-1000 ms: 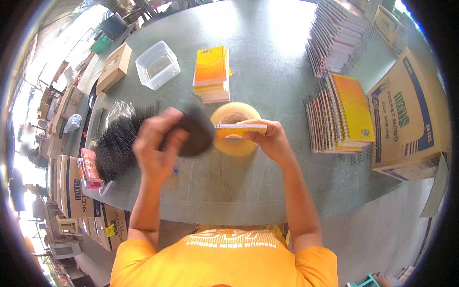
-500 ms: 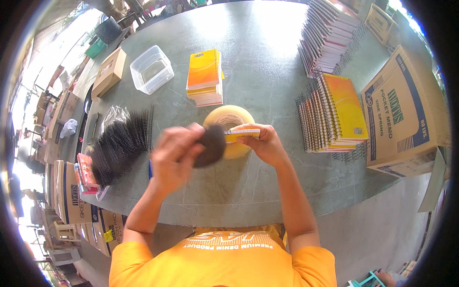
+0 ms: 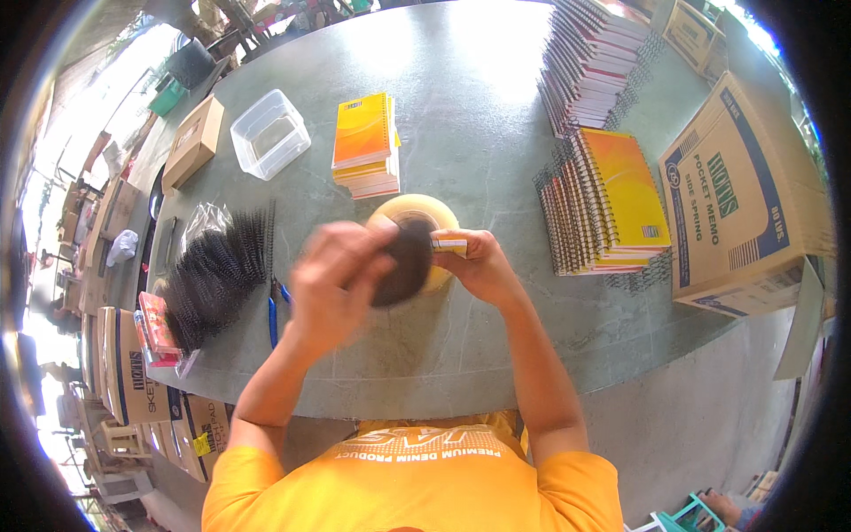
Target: The person inserts a spiral coil into the punched holes of small yellow notebooks by hand and uses a specialized tool to crimp the ends of the coil.
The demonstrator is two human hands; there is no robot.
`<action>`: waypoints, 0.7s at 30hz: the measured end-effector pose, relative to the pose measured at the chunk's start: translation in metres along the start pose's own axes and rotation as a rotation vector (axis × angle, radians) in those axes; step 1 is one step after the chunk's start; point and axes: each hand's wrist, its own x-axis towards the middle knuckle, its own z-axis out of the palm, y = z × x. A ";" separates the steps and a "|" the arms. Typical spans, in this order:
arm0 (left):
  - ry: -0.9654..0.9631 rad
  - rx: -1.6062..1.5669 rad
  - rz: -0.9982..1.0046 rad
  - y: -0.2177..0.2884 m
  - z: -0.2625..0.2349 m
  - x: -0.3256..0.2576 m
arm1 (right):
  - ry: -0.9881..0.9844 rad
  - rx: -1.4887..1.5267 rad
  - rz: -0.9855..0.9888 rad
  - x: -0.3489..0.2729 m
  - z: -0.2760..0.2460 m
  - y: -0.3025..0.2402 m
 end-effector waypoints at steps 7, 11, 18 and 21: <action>-0.024 -0.054 -0.021 0.005 0.010 0.001 | 0.007 0.000 0.028 -0.002 -0.004 0.006; -0.268 -0.054 -0.072 -0.002 0.015 -0.007 | 0.003 -0.055 0.034 -0.002 -0.004 0.007; -0.547 -0.037 -0.129 -0.003 0.021 -0.052 | -0.060 0.020 -0.216 0.001 0.001 -0.005; -0.473 0.027 -0.063 0.001 0.017 -0.042 | 0.001 0.138 -0.185 -0.002 0.004 -0.005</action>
